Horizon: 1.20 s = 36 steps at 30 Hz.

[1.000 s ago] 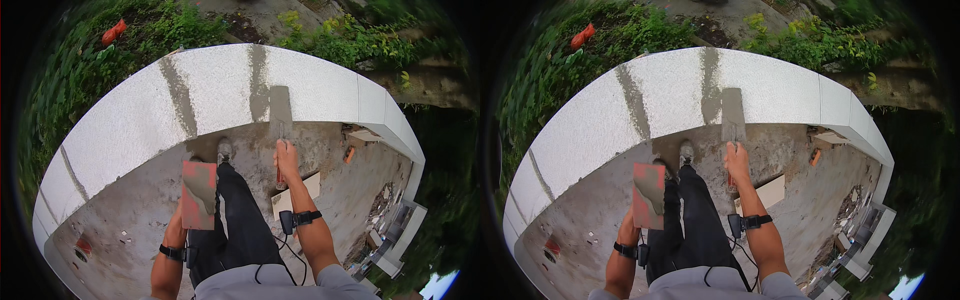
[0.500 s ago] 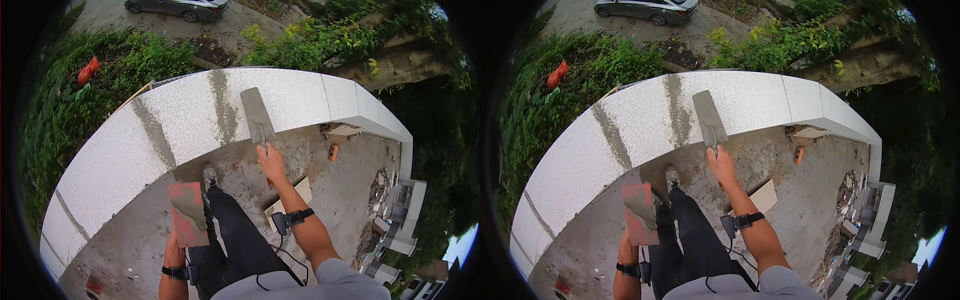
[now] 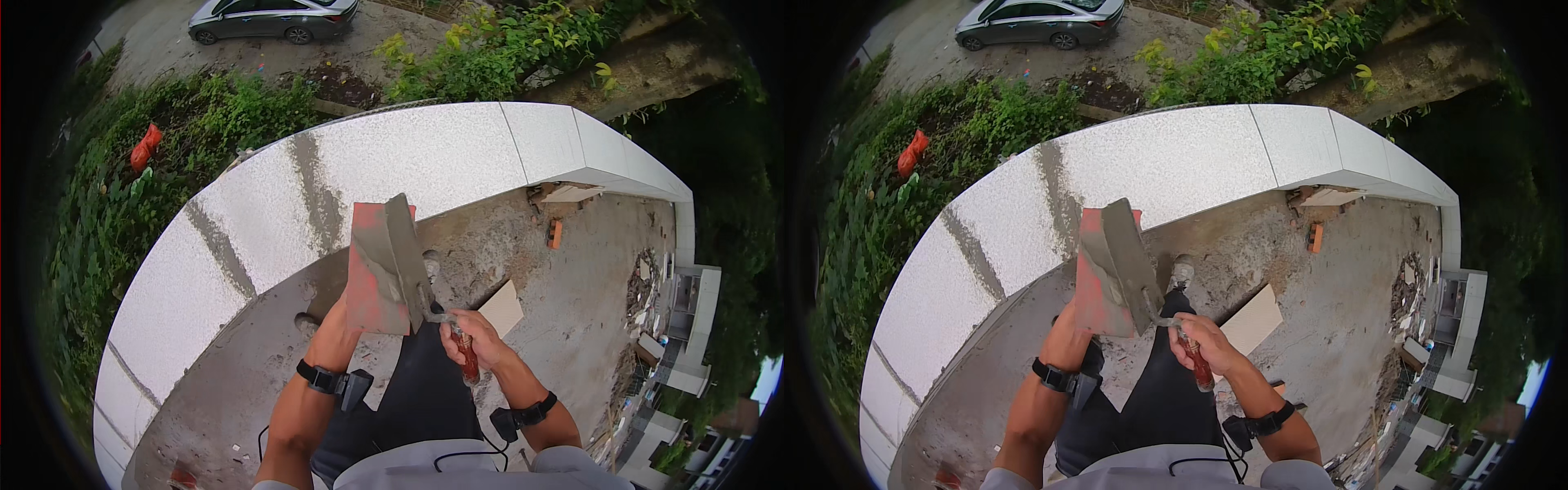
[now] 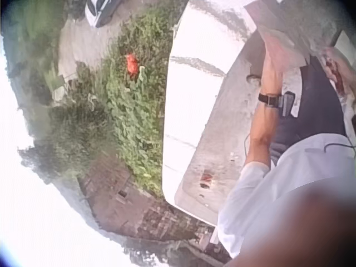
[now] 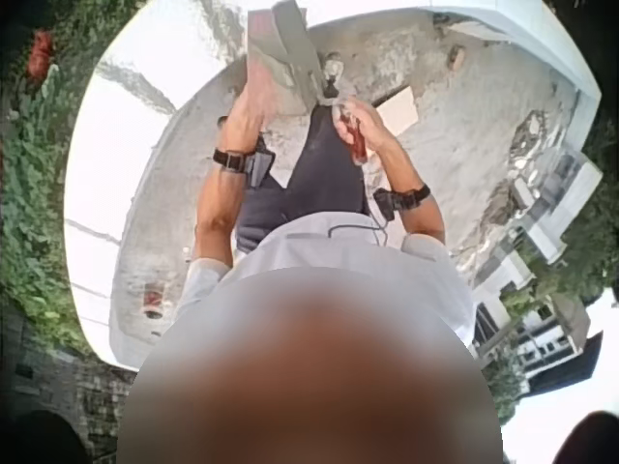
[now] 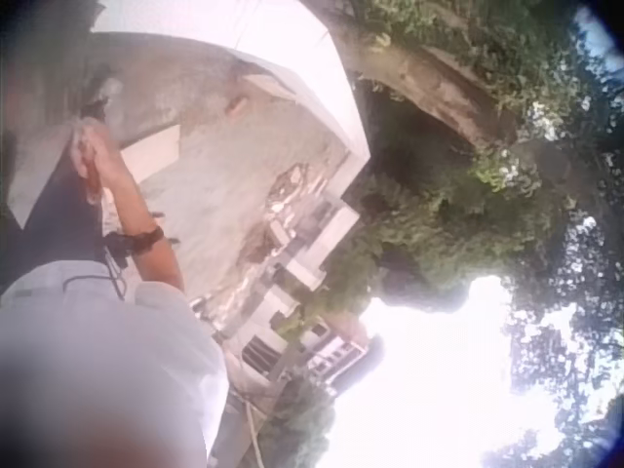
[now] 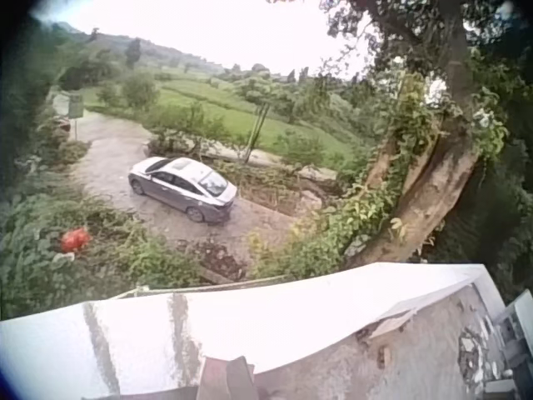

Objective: Applying mortar to fill the gaps between wall tiles using a trowel and a hawk.

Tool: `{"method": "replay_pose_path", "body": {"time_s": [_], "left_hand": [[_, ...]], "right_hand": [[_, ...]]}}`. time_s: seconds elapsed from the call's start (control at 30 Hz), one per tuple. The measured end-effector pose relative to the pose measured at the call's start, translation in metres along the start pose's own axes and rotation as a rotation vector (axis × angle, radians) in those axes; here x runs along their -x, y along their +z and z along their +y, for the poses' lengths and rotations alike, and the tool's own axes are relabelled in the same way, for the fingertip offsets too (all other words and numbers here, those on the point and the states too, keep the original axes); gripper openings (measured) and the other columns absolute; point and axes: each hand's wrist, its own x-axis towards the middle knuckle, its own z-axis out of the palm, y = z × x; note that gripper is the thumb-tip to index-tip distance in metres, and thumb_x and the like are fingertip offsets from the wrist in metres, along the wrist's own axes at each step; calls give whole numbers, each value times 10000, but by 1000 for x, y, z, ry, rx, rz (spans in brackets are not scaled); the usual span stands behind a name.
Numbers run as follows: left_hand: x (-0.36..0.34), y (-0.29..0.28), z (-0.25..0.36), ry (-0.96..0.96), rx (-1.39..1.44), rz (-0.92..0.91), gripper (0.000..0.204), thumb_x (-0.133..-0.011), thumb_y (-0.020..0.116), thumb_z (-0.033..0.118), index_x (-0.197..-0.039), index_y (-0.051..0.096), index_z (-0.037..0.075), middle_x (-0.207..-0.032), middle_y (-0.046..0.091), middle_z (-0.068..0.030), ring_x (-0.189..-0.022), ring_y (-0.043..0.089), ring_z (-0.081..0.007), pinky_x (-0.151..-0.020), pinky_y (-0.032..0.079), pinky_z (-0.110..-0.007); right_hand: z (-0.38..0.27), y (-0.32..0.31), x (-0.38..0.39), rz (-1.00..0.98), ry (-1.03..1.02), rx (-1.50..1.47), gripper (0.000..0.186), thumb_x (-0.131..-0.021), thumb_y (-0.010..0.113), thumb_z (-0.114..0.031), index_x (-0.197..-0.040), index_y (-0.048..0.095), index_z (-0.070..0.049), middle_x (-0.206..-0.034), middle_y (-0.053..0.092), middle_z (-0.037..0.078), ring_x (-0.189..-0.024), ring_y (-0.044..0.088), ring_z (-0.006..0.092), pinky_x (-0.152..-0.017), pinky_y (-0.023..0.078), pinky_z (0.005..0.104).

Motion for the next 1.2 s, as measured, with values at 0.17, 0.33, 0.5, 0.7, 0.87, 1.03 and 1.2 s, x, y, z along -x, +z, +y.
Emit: {"method": "replay_pose_path", "body": {"time_s": [0.17,0.33,0.5,0.7,0.87,1.03,1.2], "left_hand": [[-84,-9,-43,2,-173,128,385,-1020,475,263,-1356,470,75,-1174,586,-46,-1011,588,-128,-847,516,-303],[-175,26,-83,39,-275,193,369,-1015,485,255,-1332,486,65,-1150,593,-45,-987,592,-124,-826,519,-296],[-246,87,-118,67,-429,120,354,-1010,495,247,-1307,502,55,-1126,600,-43,-964,596,-120,-805,523,-289],[-272,131,-145,-130,-558,111,300,-1001,508,215,-1232,546,27,-1060,617,-41,-900,603,-111,-761,524,-272],[-274,127,-160,37,-804,67,246,-976,526,194,-1141,579,19,-952,612,-4,-823,583,-88,-696,518,-277],[-258,95,-171,1,-874,-3,256,-995,506,201,-1163,580,23,-999,627,-31,-871,599,-99,-740,518,-279],[-232,48,-195,-143,-516,141,253,-990,494,202,-1126,604,19,-981,641,-31,-839,626,-114,-710,528,-291]], "right_hand": [[-29,-133,32,187,81,208,330,-971,469,-352,-870,531,-43,-615,523,55,-464,467,106,-431,377,235],[-115,-258,46,245,-289,1254,274,-839,671,-225,-808,508,-8,-616,532,112,-532,566,285,-515,447,400],[-210,-326,31,163,-562,1690,333,-754,769,-246,-784,512,-37,-622,522,109,-543,572,309,-495,443,404],[-245,-363,7,179,-549,1822,313,-792,738,-248,-781,504,-41,-618,528,113,-541,579,307,-478,447,403],[-241,-376,-28,352,-545,1543,270,-876,661,-238,-883,535,1,-637,578,158,-516,573,304,-499,453,408],[-249,-389,-95,429,-338,914,305,-963,547,-285,-910,536,15,-635,581,107,-497,544,187,-488,431,338],[-253,-395,-173,421,-201,510,391,-987,485,-343,-896,526,36,-628,572,71,-498,528,122,-470,408,284]]}}
